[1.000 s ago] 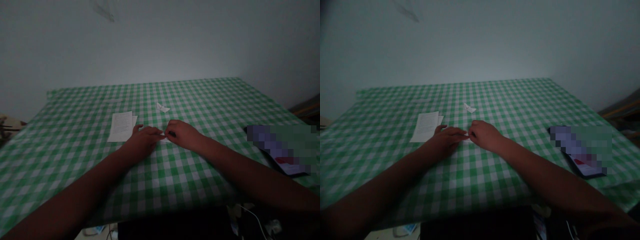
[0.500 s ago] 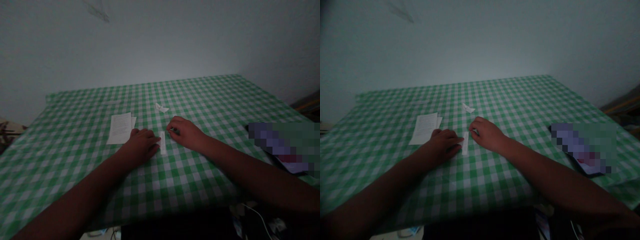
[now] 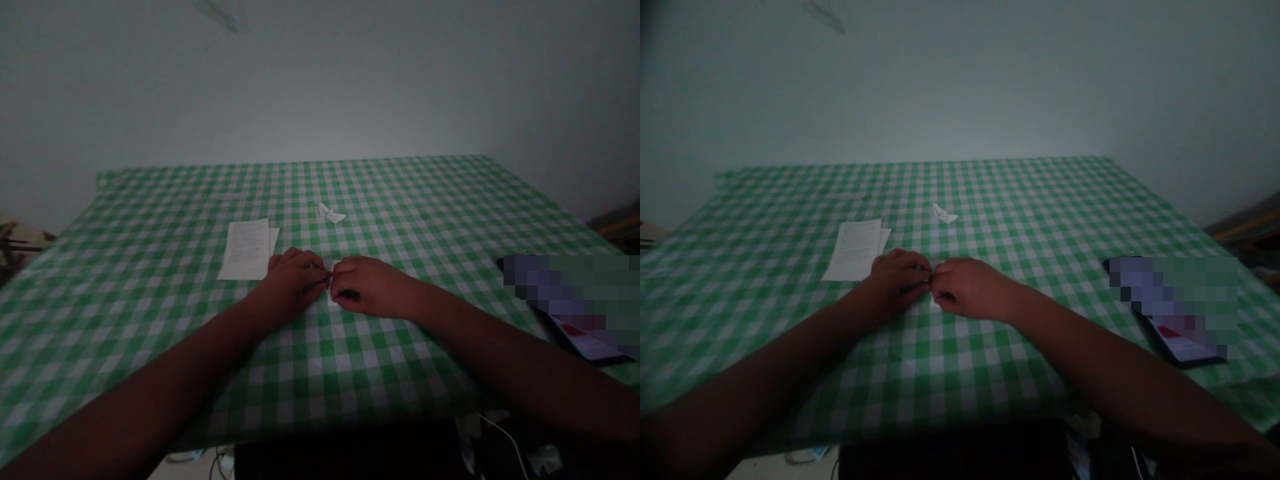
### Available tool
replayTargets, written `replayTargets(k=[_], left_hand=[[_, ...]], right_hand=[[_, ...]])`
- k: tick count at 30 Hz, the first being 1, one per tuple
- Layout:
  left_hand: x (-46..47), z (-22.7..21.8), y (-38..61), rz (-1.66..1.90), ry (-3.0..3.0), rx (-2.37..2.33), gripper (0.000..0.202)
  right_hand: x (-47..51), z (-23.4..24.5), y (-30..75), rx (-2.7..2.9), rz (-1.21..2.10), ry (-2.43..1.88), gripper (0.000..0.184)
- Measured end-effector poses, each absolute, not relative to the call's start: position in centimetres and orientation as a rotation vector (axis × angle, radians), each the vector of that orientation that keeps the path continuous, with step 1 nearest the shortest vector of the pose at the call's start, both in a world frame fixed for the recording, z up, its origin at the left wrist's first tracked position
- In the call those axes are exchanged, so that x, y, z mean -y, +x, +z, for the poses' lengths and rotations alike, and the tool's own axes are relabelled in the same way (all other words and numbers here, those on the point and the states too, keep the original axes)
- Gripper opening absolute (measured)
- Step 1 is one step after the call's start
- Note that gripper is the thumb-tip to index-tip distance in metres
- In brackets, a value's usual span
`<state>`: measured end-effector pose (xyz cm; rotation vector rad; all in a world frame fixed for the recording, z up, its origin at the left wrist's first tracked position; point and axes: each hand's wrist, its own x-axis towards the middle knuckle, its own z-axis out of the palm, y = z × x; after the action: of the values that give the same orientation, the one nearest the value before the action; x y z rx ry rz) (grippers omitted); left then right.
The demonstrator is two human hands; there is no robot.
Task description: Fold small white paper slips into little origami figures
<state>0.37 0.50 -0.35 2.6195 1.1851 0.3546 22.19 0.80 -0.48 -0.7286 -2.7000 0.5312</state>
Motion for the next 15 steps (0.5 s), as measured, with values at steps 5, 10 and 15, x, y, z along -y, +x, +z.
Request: replayTargets(k=[5, 10, 15], left_hand=[[-0.5, -0.3, 0.5, 0.359, 2.559, -1.205, 0.014], [-0.8, -0.3, 0.5, 0.327, 2.556, -1.209, 0.013], [-1.0, -0.3, 0.3, 0.320, 2.553, -1.210, 0.014]], right_hand=[[-0.6, -0.2, 21.9, 2.691, 0.574, -0.766, 0.011], [-0.6, -0.4, 21.3, 2.664, 0.543, -0.931, 0.010], [-0.6, -0.2, 21.2, 2.658, 0.554, -0.927, 0.009]])
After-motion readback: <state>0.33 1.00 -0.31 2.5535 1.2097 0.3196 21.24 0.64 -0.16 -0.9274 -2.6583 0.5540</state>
